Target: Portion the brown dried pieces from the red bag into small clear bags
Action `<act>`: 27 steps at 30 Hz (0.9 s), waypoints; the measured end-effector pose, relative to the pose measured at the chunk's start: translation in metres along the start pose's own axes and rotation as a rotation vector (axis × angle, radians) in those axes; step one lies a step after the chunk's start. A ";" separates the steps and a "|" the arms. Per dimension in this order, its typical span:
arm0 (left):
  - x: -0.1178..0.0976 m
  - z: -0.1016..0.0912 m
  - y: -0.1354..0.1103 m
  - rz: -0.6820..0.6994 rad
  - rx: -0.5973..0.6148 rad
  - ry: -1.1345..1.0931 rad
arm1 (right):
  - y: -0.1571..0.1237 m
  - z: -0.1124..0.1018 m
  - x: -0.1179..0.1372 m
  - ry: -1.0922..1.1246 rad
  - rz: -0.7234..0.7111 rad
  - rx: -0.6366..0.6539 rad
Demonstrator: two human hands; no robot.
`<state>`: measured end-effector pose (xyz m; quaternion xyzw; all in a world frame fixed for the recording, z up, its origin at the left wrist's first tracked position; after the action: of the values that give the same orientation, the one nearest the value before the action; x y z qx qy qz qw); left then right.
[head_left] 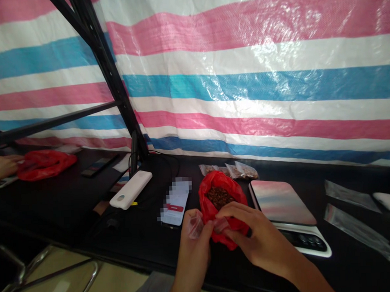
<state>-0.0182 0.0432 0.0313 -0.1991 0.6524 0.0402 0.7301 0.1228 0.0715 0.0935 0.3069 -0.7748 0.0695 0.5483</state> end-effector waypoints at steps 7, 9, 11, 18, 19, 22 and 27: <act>0.001 0.003 0.004 -0.038 0.046 -0.014 | 0.008 -0.017 -0.014 -0.191 -0.094 -0.196; 0.001 0.008 0.002 -0.031 0.097 -0.030 | 0.010 -0.022 -0.020 -0.340 -0.112 -0.277; 0.000 0.013 -0.001 0.011 0.139 -0.049 | 0.011 -0.023 -0.025 -0.484 -0.105 -0.315; -0.005 0.011 -0.001 0.218 0.026 0.105 | 0.018 -0.025 -0.034 -0.720 -0.008 -0.295; -0.006 0.010 0.001 0.232 -0.007 0.131 | 0.019 -0.024 -0.035 -0.717 0.003 -0.282; -0.006 0.008 0.004 0.248 -0.070 0.159 | 0.021 -0.024 -0.039 -0.699 0.021 -0.276; -0.006 0.010 0.003 0.279 -0.038 0.224 | 0.018 -0.028 -0.034 -0.588 -0.066 -0.337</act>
<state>-0.0108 0.0502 0.0369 -0.1238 0.7501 0.1310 0.6363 0.1425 0.1116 0.0775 0.2441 -0.8900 -0.1689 0.3462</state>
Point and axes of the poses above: each hand's wrist, its own y-axis towards the middle knuckle, its own z-axis out of the palm, x = y × z, the point moved 8 cm from there along y, towards the middle knuckle, and after that the axes turned 15 degrees about y, right-handed, at the moved point
